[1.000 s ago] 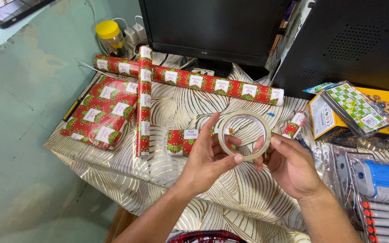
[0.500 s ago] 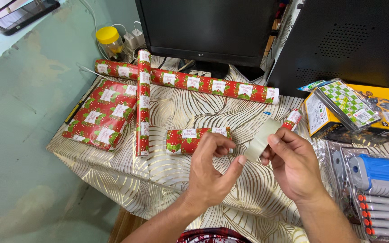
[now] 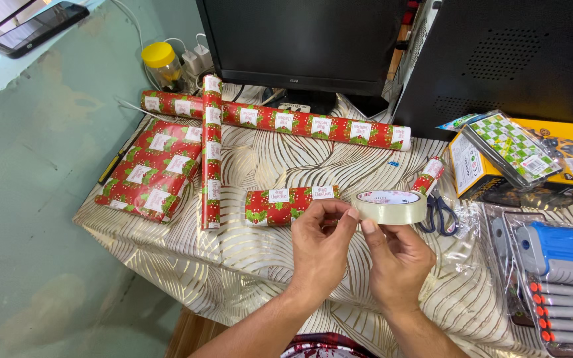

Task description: The person cuts a sheet of red Christmas-themed wrapping paper with scissors, wraps a small rectangular box, and secures the paper with clear tape. The person folds the paper edges and tapes the seams to complete the wrapping.

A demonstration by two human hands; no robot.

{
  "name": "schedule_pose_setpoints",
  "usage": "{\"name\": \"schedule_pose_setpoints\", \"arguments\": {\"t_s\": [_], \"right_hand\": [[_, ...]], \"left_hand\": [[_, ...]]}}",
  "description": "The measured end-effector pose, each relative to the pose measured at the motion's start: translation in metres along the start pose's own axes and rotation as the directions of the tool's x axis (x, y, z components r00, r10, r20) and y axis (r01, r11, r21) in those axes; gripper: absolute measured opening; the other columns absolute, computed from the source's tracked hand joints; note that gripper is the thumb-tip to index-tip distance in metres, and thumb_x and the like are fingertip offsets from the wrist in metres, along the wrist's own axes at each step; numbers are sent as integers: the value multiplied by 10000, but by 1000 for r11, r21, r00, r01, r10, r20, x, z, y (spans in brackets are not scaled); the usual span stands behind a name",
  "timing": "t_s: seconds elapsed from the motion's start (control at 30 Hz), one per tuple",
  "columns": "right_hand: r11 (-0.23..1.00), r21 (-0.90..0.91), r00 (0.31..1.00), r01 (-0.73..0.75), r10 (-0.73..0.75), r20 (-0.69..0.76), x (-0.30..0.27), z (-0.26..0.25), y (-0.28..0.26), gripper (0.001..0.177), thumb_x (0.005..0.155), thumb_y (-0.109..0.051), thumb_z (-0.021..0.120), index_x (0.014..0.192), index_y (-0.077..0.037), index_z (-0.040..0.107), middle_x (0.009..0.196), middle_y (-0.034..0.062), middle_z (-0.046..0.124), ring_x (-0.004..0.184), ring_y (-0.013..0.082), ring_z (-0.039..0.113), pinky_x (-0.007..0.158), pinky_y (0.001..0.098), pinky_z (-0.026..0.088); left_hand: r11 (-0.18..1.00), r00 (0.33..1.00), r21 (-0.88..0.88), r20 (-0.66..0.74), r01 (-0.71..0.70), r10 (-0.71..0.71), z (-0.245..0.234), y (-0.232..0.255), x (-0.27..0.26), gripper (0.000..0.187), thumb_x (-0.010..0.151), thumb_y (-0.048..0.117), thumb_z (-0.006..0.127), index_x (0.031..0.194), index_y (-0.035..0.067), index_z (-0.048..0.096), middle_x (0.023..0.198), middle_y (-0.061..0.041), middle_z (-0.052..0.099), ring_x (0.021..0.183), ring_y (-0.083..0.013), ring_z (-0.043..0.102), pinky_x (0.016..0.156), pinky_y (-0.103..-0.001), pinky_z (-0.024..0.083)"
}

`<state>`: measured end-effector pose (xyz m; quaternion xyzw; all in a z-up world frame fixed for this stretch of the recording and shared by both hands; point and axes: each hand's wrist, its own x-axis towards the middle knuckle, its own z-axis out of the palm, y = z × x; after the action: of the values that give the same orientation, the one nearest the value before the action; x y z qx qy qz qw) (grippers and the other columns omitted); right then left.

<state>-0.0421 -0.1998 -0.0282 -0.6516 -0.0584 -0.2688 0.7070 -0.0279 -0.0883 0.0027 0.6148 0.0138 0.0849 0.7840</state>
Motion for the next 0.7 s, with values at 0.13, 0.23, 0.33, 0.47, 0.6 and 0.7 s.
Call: {"name": "schedule_pose_setpoints", "arguments": {"t_s": [0.13,0.23,0.33,0.47,0.6,0.7], "right_hand": [[984,-96,985,-151,157,65,2,-7,-3,235,921,-75,710,1141,0,736,1046,54,782,961,89,707,872,247,562],[887,-382,928,-258,338,157,-1,-26,-10,169,882,-110,737,1016,-25,796,886,59,807,807,91,733,763,247,564],[788,-528,909,-315,410,69,-11,-44,-21,158,870,-162,775,866,-4,777,758,108,728,645,162,685,641,282,539],[768,-628,990,126,-54,133,-7,-50,-28,365,804,-179,821,1044,43,658,938,185,657,801,228,592,738,317,485],[811,-527,944,252,-86,320,14,-39,-28,457,815,-150,791,1213,8,632,1034,153,751,959,214,714,839,341,540],[855,-515,964,59,85,252,16,-30,-27,439,857,-138,750,1267,-10,660,1005,117,776,937,167,754,802,321,568]], "left_hand": [[993,997,98,35,-65,62,0,0,10,150,942,126,705,970,-20,684,864,-39,707,767,-83,628,695,-253,549],[949,991,290,67,-127,112,-8,5,20,140,935,133,687,955,-5,674,840,-68,725,746,-120,681,686,-280,574],[875,977,436,134,-209,167,-13,12,23,130,929,134,670,945,7,646,842,-94,721,721,-176,697,653,-326,561],[760,924,530,268,-377,271,-17,14,26,117,931,120,675,935,14,627,885,-119,696,791,-263,685,713,-399,544],[658,866,569,396,-492,306,-17,13,30,119,895,103,683,957,24,620,900,-125,686,861,-324,664,735,-458,516],[561,773,533,471,-634,426,-15,9,37,118,930,79,663,1001,18,591,938,-153,661,906,-368,647,771,-480,509]]}}
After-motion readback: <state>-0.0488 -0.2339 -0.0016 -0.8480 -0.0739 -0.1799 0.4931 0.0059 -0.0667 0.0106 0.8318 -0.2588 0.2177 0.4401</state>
